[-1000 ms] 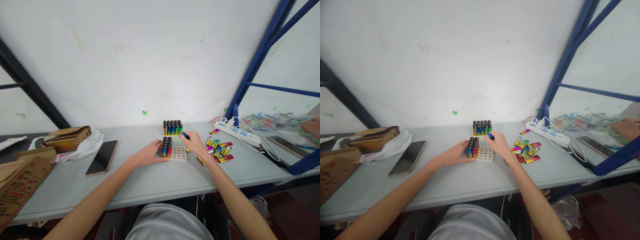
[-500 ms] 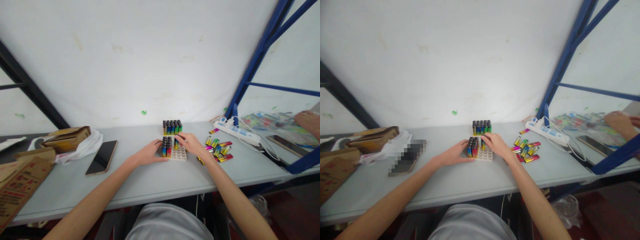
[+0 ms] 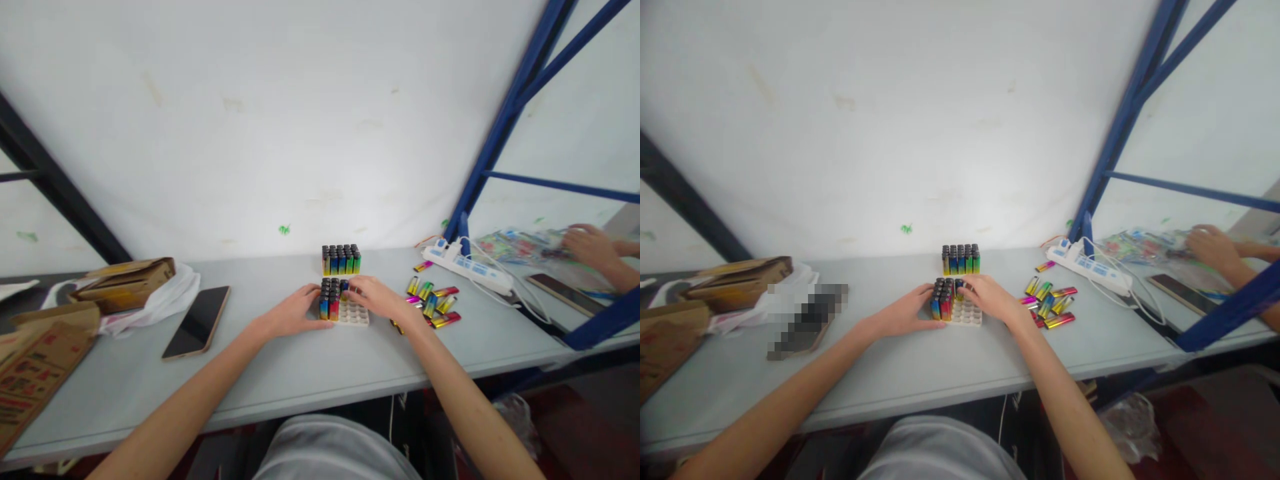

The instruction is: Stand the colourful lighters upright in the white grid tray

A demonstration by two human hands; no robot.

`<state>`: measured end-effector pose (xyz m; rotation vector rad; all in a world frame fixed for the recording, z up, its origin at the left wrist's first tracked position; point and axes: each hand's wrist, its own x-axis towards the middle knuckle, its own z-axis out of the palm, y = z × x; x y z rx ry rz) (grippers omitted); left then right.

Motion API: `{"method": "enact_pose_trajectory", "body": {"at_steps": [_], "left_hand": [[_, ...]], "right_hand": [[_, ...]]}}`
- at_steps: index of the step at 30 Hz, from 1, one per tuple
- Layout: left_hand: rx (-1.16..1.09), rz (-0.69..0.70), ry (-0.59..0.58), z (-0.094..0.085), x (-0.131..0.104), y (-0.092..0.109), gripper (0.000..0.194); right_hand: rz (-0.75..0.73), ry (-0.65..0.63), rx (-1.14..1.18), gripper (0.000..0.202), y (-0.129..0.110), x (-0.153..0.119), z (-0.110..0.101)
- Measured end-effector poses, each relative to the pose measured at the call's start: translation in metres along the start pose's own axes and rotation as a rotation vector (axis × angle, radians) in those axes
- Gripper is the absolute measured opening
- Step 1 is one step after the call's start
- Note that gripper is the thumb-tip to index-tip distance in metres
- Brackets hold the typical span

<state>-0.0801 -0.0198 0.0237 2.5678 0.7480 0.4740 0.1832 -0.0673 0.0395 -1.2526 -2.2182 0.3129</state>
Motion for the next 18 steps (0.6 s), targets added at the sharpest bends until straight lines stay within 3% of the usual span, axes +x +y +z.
{"method": "enact_pose_trajectory", "body": {"at_steps": [3,6,13,15,18], "left_hand": [[-0.002,0.006,0.004,0.0,0.0,-0.001,0.072],[0.005,0.001,0.002,0.0,0.0,-0.003,0.073],[0.052,-0.023,-0.036,-0.001,0.001,-0.001,0.076],[0.059,-0.031,-0.049,-0.001,0.002,0.0,0.077],[0.066,-0.025,-0.049,-0.001,0.002,0.001,0.076]], "right_hand": [[0.024,-0.023,0.003,0.031,0.003,-0.001,-0.001],[0.128,0.034,-0.047,0.036,0.018,-0.007,-0.015],[0.614,0.209,-0.475,0.04,0.102,-0.047,-0.058],[0.711,0.157,-0.508,0.041,0.119,-0.056,-0.061],[0.751,0.075,-0.498,0.04,0.127,-0.062,-0.061]]}}
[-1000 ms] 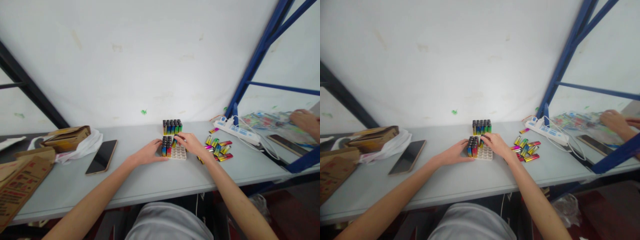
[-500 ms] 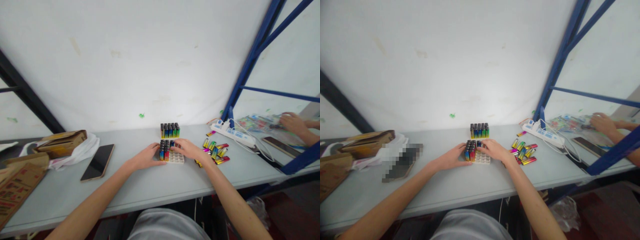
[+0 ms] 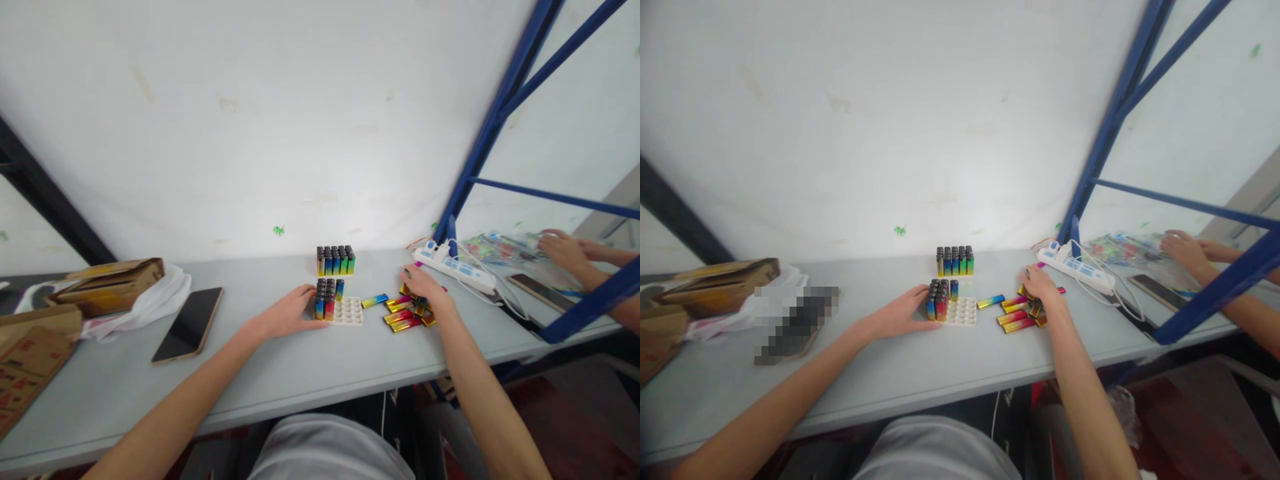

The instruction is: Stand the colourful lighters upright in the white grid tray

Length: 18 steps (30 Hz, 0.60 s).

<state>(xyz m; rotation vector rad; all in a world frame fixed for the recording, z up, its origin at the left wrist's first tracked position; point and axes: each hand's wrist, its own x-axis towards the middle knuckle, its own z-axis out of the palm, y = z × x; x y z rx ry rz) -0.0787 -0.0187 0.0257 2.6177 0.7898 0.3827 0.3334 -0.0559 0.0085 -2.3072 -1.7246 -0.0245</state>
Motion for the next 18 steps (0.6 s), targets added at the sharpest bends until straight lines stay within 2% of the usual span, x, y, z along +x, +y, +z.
{"method": "enact_pose_trajectory", "body": {"at_steps": [6,10,13,16,18], "left_hand": [[0.005,0.015,0.008,0.0,0.0,0.003,0.072],[-0.008,0.023,0.005,0.0,0.0,0.005,0.067],[-0.014,0.011,0.005,0.0,0.0,0.004,0.068],[-0.024,0.018,0.016,0.001,0.0,0.003,0.07],[-0.029,0.028,0.024,0.001,0.0,0.003,0.071]], "right_hand": [[-0.114,0.003,0.009,0.038,-0.022,0.002,-0.005],[-0.222,0.074,0.031,0.024,-0.036,0.009,0.001],[-0.16,0.117,0.013,0.026,-0.043,0.013,0.011],[-0.09,0.081,0.011,0.033,-0.046,0.014,0.018],[-0.097,0.091,0.065,0.038,-0.048,0.014,0.018]]}}
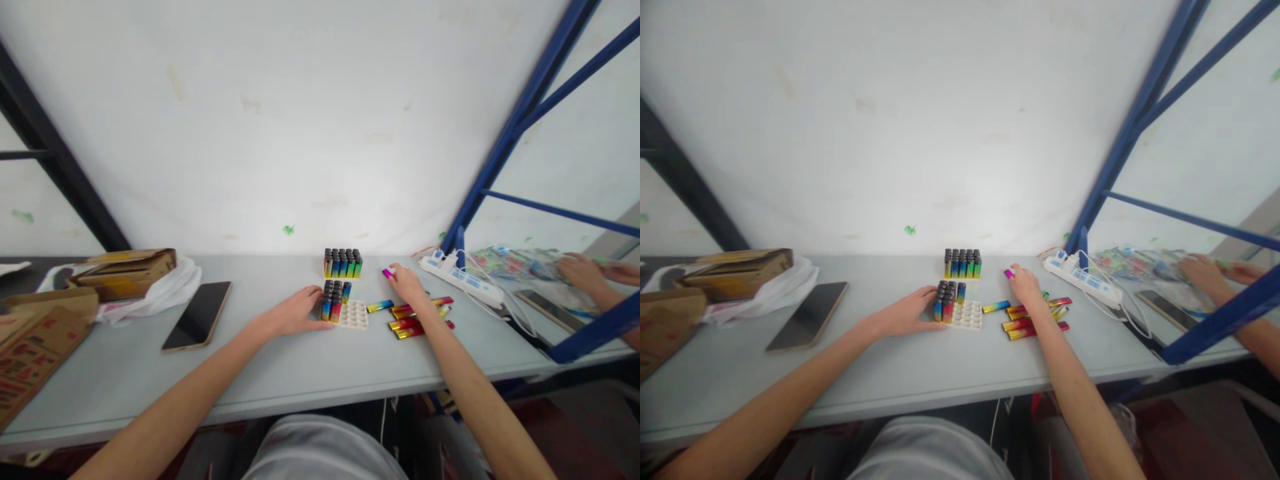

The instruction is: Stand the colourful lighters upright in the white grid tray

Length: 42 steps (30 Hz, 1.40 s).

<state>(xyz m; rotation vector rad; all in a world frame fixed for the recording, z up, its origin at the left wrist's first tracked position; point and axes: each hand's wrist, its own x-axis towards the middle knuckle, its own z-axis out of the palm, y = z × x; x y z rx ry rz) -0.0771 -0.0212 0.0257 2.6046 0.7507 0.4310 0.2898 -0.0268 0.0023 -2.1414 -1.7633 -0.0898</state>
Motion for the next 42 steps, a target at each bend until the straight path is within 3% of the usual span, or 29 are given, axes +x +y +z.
{"method": "enact_pose_trajectory", "body": {"at_steps": [3,7,11,15,17,25,32,38,42], "left_hand": [[-0.003,0.001,0.008,-0.001,0.0,0.001,0.07],[0.01,-0.012,-0.007,-0.002,0.0,0.002,0.07],[0.013,-0.007,-0.003,-0.002,-0.001,0.003,0.067],[0.013,-0.001,0.001,-0.001,0.0,0.004,0.066],[0.011,-0.003,-0.002,-0.001,0.0,0.004,0.066],[0.0,0.006,0.001,-0.001,0.0,0.003,0.069],[0.013,0.019,0.012,-0.001,-0.001,0.003,0.068],[0.006,0.018,-0.003,-0.001,0.0,0.002,0.069],[-0.002,0.024,-0.011,-0.001,-0.001,0.002,0.069]], "right_hand": [[-0.078,0.118,0.157,0.046,-0.004,-0.002,-0.006],[-0.166,0.186,0.588,0.036,-0.023,-0.012,-0.02],[-0.181,-0.004,1.135,0.043,-0.059,-0.03,-0.033],[-0.141,-0.207,1.345,0.045,-0.091,-0.045,-0.039],[-0.111,-0.219,1.327,0.047,-0.101,-0.049,-0.04],[-0.136,-0.03,1.088,0.055,-0.11,-0.053,-0.03],[-0.239,-0.042,0.899,0.053,-0.118,-0.059,-0.029],[-0.167,0.092,0.746,0.06,-0.122,-0.061,-0.029],[-0.111,0.125,0.729,0.052,-0.12,-0.061,-0.026]]}}
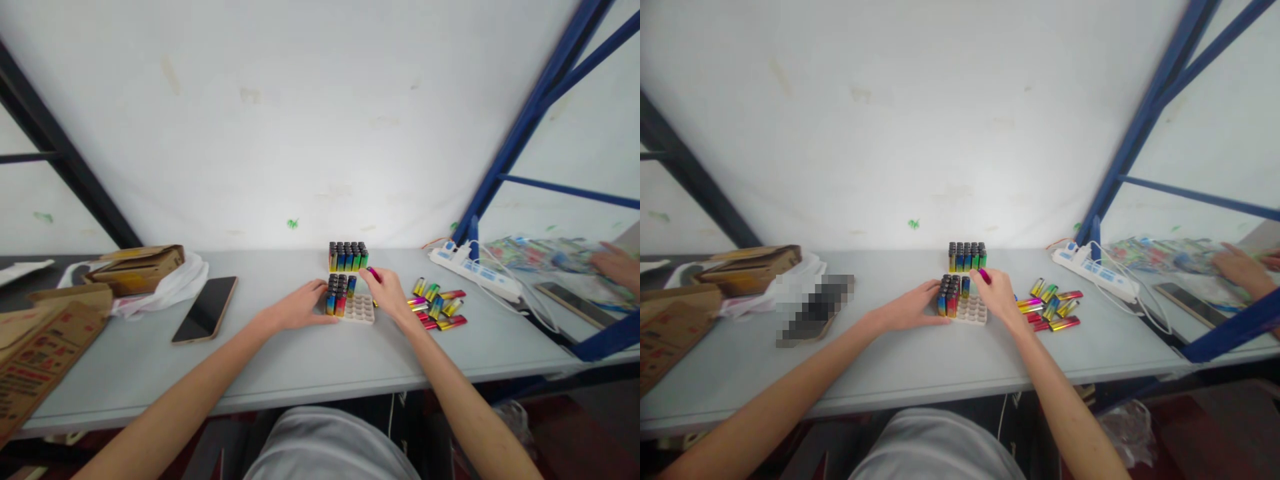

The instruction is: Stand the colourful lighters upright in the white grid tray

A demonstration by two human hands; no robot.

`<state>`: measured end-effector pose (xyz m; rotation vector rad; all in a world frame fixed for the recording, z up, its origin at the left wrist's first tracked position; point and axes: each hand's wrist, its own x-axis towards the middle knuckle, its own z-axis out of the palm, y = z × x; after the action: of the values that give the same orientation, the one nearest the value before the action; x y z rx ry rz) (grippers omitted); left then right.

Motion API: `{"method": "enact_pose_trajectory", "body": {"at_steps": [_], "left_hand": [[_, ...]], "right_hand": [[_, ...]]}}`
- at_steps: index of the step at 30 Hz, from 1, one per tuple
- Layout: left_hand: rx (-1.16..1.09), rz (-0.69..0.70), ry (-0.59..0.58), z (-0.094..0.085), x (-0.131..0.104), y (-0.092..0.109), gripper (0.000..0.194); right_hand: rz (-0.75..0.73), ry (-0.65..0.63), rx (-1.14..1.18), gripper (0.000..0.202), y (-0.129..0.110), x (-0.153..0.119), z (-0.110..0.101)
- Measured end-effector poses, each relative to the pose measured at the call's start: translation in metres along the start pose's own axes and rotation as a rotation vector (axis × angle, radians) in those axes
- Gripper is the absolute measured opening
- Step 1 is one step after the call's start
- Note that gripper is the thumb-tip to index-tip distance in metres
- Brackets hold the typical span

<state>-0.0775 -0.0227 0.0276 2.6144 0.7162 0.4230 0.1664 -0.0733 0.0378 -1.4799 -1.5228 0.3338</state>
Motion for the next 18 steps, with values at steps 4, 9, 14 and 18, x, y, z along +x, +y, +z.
{"method": "enact_pose_trajectory", "body": {"at_steps": [4,9,14,18], "left_hand": [[-0.001,-0.006,0.012,0.0003,0.0001,0.0004,0.068],[0.021,-0.021,-0.015,0.0003,0.0009,0.0001,0.071],[0.019,-0.036,-0.008,0.0003,0.0009,0.0006,0.073],[0.014,-0.033,0.0,-0.0003,0.0007,0.0019,0.07]], "right_hand": [[-0.012,0.021,-0.023,0.041,0.0017,0.0,-0.0015],[-0.005,0.034,-0.032,0.046,-0.0004,0.0008,-0.0027],[-0.01,0.04,-0.033,0.056,-0.003,0.0004,-0.0016],[-0.018,0.019,-0.028,0.048,-0.0011,-0.0007,-0.0016]]}}
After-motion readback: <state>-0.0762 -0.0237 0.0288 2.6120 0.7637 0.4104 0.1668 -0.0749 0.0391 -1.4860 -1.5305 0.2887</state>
